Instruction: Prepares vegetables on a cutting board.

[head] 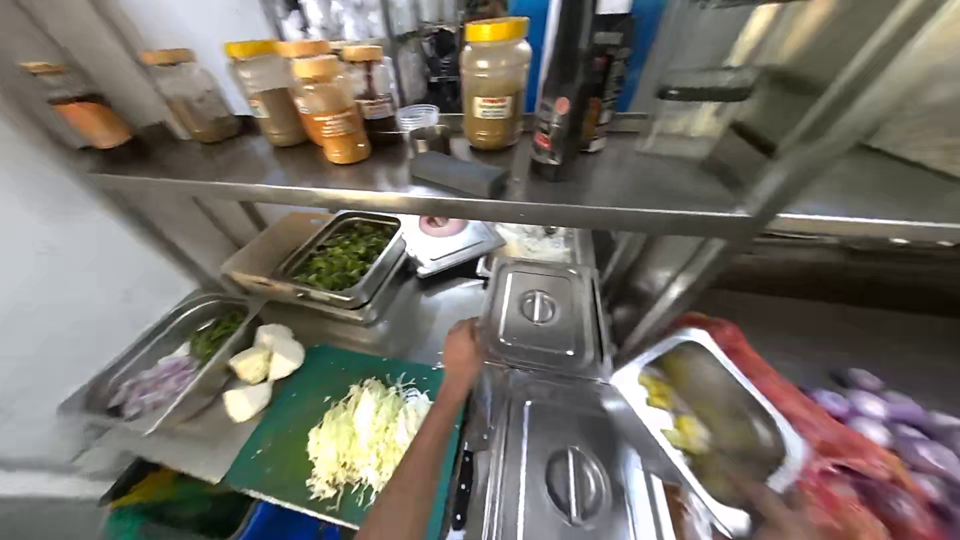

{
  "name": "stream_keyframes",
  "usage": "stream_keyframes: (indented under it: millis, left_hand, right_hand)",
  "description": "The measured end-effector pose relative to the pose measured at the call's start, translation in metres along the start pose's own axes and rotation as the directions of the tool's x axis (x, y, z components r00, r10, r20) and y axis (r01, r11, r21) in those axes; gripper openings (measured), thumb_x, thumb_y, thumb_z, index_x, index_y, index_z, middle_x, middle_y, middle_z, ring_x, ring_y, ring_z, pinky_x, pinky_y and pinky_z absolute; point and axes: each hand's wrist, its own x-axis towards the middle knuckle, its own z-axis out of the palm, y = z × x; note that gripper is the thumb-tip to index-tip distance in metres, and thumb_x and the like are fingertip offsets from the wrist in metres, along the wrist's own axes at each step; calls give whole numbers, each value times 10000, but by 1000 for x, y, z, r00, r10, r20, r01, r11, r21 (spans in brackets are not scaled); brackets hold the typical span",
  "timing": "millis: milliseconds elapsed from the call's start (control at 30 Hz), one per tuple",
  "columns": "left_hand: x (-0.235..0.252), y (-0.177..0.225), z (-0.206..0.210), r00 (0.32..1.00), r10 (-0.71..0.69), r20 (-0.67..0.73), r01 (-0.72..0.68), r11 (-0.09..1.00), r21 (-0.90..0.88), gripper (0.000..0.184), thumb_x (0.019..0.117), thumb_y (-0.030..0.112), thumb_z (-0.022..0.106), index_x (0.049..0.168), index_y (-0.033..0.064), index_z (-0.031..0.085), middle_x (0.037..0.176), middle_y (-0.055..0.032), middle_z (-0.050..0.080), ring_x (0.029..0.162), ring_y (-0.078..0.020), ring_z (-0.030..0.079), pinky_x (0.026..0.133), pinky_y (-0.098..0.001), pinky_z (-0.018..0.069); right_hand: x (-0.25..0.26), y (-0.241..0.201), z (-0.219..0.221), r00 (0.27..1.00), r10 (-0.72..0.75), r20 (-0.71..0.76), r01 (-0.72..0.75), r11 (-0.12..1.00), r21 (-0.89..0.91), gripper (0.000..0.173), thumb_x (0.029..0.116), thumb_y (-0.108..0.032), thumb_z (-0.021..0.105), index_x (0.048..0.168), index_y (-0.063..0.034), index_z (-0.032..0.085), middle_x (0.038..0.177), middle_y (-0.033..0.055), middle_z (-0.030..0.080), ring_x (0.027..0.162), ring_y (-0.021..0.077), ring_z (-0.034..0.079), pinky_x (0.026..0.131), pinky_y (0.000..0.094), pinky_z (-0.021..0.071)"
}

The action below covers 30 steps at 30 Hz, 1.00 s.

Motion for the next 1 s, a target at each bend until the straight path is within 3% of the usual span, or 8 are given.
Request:
stream_keyframes:
  millis: [167, 300, 433, 533, 600, 767, 867, 1000]
  left_hand:
    - [-66, -33, -14, 993, -30, -113, 10, 985, -174, 336, 1059, 239, 538, 1365, 136, 629, 794, -107, 691, 660, -252, 653, 683, -491, 575]
    - [-149, -69, -4, 999, -30, -33, 22, 973, -231, 454, 1027, 392, 590, 1418, 160, 593, 731, -34, 658, 599, -179, 622, 627, -428, 578]
    - [-213, -103, -7, 1000, 3, -1, -3, 953, -303, 363, 1018, 341, 617, 1318, 142, 666, 769, -3, 683, 612, -123, 633, 613, -354, 588]
    - [-243, -121, -14, 995, 93, -39, -101, 926, -364, 244, 1037, 263, 595, 1146, 102, 741, 825, 8, 723, 606, -63, 629, 586, -267, 576]
    - [-251, -127, -16, 993, 113, -30, -116, 914, -388, 228, 1042, 236, 581, 1116, 105, 753, 831, 15, 730, 591, -44, 619, 571, -249, 564]
    - [-248, -113, -32, 984, 165, 69, -101, 832, -545, 299, 1021, 154, 608, 1306, 92, 676, 761, -26, 676, 535, -89, 552, 523, -290, 523]
    - [-246, -86, -40, 936, 317, 155, -128, 714, -689, 341, 1015, 150, 627, 1349, 82, 642, 769, -45, 653, 565, -101, 558, 538, -291, 522]
    - [-259, -27, -43, 715, 574, 400, 161, 422, -892, 434, 1106, 206, 412, 1446, -58, 471, 1151, -106, 673, 991, -138, 665, 888, -335, 583]
  right_hand:
    - [13, 38, 92, 984, -13, 178, -6, 995, 104, 336, 902, 22, 604, 1233, -3, 548, 1006, 103, 639, 829, 166, 656, 683, 353, 589]
    - [50, 77, 168, 972, 0, 235, -29, 992, 119, 285, 927, -12, 615, 1170, -102, 498, 869, 25, 558, 635, 101, 548, 532, 275, 491]
    - [77, 100, 210, 929, 37, 368, -87, 989, 120, 302, 1029, -218, 601, 1281, -140, 453, 944, 40, 567, 721, 158, 611, 681, 386, 586]
    - [62, 94, 192, 910, 87, 406, -93, 996, -6, 347, 1088, -400, 478, 1329, -151, 452, 997, 37, 633, 743, 172, 680, 725, 398, 622]
    - [37, 93, 157, 913, 9, 408, 68, 982, -174, 360, 1095, -276, 493, 1390, -70, 464, 1122, 81, 647, 817, 177, 699, 758, 381, 623]
    - [-62, 103, 50, 764, -377, 524, 543, 814, -206, 194, 971, -28, 477, 905, -73, 654, 821, -56, 674, 737, 72, 659, 708, 293, 597]
    - [-127, 95, 14, 631, -424, 650, 698, 676, -236, 210, 1003, -41, 486, 956, -144, 663, 944, -88, 690, 893, 16, 661, 799, 219, 579]
    - [-208, 78, 15, 577, -520, 630, 812, 453, -369, 247, 1029, -336, 610, 1177, -151, 683, 1275, 62, 668, 1236, 166, 611, 1065, 376, 513]
